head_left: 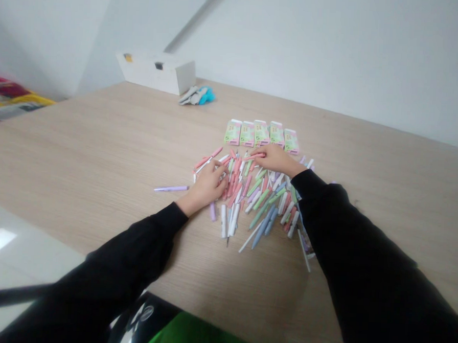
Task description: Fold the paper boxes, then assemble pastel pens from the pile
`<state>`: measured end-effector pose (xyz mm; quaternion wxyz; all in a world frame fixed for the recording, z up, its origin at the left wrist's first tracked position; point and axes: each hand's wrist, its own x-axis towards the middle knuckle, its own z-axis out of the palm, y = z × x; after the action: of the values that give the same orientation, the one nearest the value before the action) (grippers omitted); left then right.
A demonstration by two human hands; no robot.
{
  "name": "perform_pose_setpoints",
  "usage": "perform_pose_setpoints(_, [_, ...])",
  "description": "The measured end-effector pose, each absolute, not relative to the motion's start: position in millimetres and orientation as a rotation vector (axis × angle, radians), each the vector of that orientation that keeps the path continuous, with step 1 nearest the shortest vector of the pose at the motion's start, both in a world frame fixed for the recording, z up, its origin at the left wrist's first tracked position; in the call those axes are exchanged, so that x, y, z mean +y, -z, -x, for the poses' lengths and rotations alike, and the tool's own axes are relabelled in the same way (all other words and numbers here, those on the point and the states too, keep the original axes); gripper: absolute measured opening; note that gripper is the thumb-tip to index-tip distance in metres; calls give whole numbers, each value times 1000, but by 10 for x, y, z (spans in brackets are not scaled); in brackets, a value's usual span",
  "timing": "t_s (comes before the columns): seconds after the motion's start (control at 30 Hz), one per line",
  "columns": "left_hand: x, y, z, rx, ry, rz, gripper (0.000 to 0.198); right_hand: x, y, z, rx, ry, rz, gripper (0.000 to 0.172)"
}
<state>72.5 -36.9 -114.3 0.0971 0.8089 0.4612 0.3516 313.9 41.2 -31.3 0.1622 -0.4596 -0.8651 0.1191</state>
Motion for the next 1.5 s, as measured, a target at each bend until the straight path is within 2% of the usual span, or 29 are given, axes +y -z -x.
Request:
perform_pose_setpoints(0.13, [-401, 1102, -732, 1367, -1052, -2386, 19, 452, 316, -3113, -2390, -304, 1338, 40])
perform_pose_setpoints(0.37, [-481, 942, -728, 1293, -1174, -2221, 26, -95, -66, -2861, -2241, -304, 1181, 14])
perform_pose_setpoints(0.63, [-923, 413, -735, 666, -1049, -1800, 63, -1416, -600, -2735, -2347, -11, 933, 8])
perform_pose_setpoints(0.7, [-1043, 314, -766, 589, -1036, -1770, 58, -1608, -636, -2731, -2354, 11, 910, 11])
perform_pose_setpoints(0.83, [-1168, 245, -830, 448, -1055, -1689, 32, -1806, -659, -2718, -2335, 37, 920, 13])
perform_pose_setpoints(1.07, [-1154, 325, -785, 390, -1048, -1617, 17, -1914, -677, -2673, -2354, 48, 860, 10])
perform_pose_setpoints(1.33, [-1154, 343, -749, 461, -1039, -1530, 18, -1989, -699, -2632, -2354, 41, 827, 10])
perform_pose_setpoints(1.5, [-1122, 392, -744, 423, -1057, -1424, 22, -1981, -632, -2732, -2215, 47, 1002, 8])
